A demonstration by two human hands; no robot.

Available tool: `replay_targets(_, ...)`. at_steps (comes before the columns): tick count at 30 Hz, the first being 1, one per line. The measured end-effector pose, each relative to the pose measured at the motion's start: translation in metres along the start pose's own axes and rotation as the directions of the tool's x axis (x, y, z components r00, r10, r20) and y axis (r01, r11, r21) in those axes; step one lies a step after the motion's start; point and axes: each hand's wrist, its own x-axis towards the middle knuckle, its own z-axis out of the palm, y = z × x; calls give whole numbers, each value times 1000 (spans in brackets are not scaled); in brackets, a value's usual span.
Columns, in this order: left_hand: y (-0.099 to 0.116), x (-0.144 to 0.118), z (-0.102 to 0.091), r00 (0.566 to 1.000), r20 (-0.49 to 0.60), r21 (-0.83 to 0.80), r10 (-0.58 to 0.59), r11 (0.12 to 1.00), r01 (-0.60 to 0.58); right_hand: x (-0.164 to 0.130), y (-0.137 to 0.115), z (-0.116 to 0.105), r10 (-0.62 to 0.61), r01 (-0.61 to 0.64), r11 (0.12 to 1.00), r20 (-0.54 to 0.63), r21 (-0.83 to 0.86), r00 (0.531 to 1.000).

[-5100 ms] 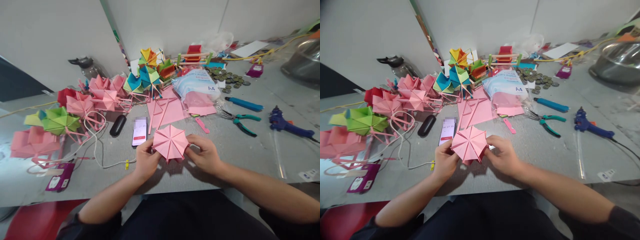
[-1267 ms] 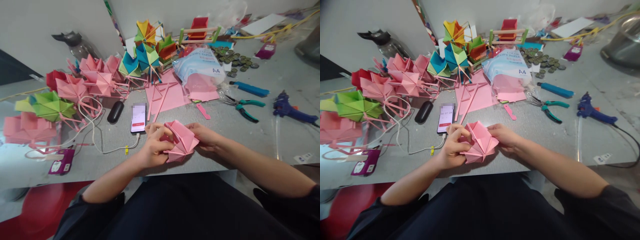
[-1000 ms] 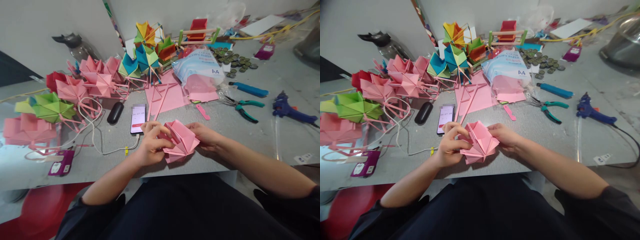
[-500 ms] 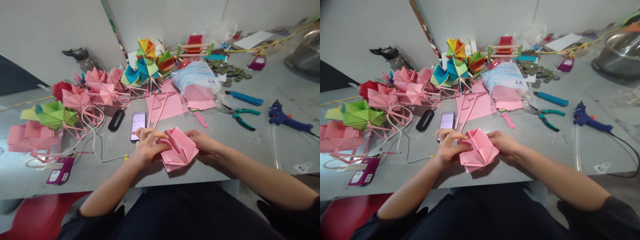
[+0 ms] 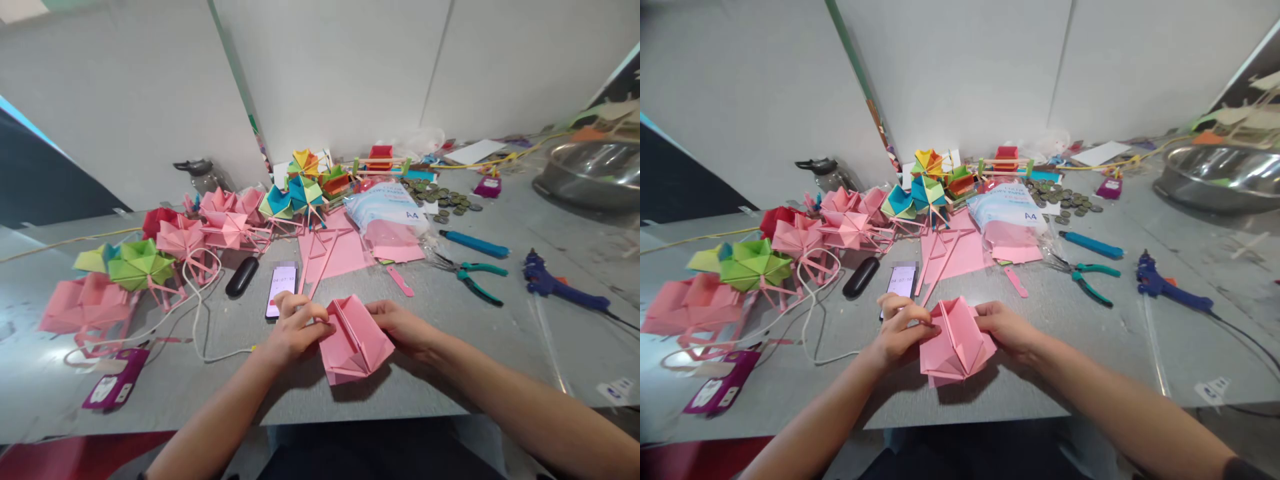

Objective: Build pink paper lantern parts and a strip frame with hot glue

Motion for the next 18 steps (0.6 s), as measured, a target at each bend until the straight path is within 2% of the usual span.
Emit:
replay_targets(4, 0, -1, 3, 999, 26, 31, -41, 999, 40, 7, 1, -4, -64, 63, 997, -21, -34, 998)
replay_targets(7, 2, 2, 3, 992, 44, 78, -116, 991, 112, 13, -1, -8, -232, 219, 971, -148, -101, 961)
replay_targets(10, 5, 8, 0, 973, -29, 109, -229, 967, 231, 15, -8, -15, -411, 356, 908, -310, -220, 857)
replay_targets(13, 8, 12, -4, 952, -104, 52, -289, 954, 296, 11, -20, -22, -542, 418, 832, -370, -365, 754)
replay_targets(16, 10, 10, -2, 955, -96, -53, -282, 959, 278, 7, -38, -28, -659, 427, 729, -379, -535, 650)
replay_targets(18, 11, 6, 2, 966, -39, -100, -255, 963, 251, 12, -55, -31, -718, 412, 663, -374, -625, 587)
